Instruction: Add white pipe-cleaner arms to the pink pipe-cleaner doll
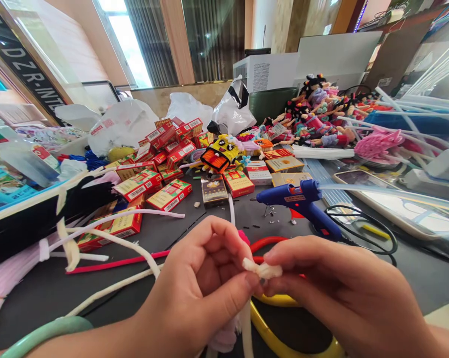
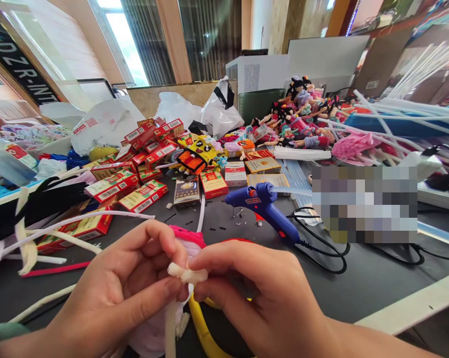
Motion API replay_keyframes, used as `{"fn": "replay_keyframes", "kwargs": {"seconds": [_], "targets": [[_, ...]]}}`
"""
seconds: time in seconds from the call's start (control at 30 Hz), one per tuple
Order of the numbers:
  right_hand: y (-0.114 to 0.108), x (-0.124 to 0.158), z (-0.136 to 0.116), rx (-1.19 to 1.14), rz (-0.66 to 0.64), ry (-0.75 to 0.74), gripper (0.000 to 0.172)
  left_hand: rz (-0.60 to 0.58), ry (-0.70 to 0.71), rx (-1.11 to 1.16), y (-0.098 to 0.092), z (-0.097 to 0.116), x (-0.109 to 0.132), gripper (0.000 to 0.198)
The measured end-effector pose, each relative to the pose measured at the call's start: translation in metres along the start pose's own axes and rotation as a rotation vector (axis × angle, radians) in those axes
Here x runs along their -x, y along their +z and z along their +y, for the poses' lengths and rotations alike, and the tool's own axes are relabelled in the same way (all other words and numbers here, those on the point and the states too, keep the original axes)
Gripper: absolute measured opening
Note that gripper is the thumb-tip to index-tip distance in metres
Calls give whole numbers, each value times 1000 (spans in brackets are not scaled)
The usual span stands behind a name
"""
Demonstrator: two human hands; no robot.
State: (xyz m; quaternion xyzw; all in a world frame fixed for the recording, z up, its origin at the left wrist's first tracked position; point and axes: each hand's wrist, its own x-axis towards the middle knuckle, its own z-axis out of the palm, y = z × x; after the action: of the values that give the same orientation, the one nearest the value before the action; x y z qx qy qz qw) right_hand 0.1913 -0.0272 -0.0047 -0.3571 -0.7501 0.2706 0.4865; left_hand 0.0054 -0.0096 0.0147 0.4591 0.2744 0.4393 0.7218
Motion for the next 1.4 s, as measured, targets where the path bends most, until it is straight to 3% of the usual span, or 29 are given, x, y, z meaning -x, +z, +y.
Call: {"fn": "replay_keyframes", "kwargs": {"seconds": [0.3, 0.43, 0.77, 1.07, 1.4], "targets": [[-4, -2, -1, 244, 17, -143, 20, -10, -17, -13, -1, -1, 1, 17], [-7, 1, -3, 310, -54, -206, 22, -40, -30, -34, -4, 2, 2, 16], [-5, 3, -4, 328, -47, -203, 20, -45, -43, 9, -4, 3, 1, 17], [-1, 5, 0, 452, 40, -233, 5, -73, -14, 14, -1, 2, 0, 20], [-2, 8, -2, 508, -9, -208, 14, -51, -23, 15, 0, 5, -1, 21]]}}
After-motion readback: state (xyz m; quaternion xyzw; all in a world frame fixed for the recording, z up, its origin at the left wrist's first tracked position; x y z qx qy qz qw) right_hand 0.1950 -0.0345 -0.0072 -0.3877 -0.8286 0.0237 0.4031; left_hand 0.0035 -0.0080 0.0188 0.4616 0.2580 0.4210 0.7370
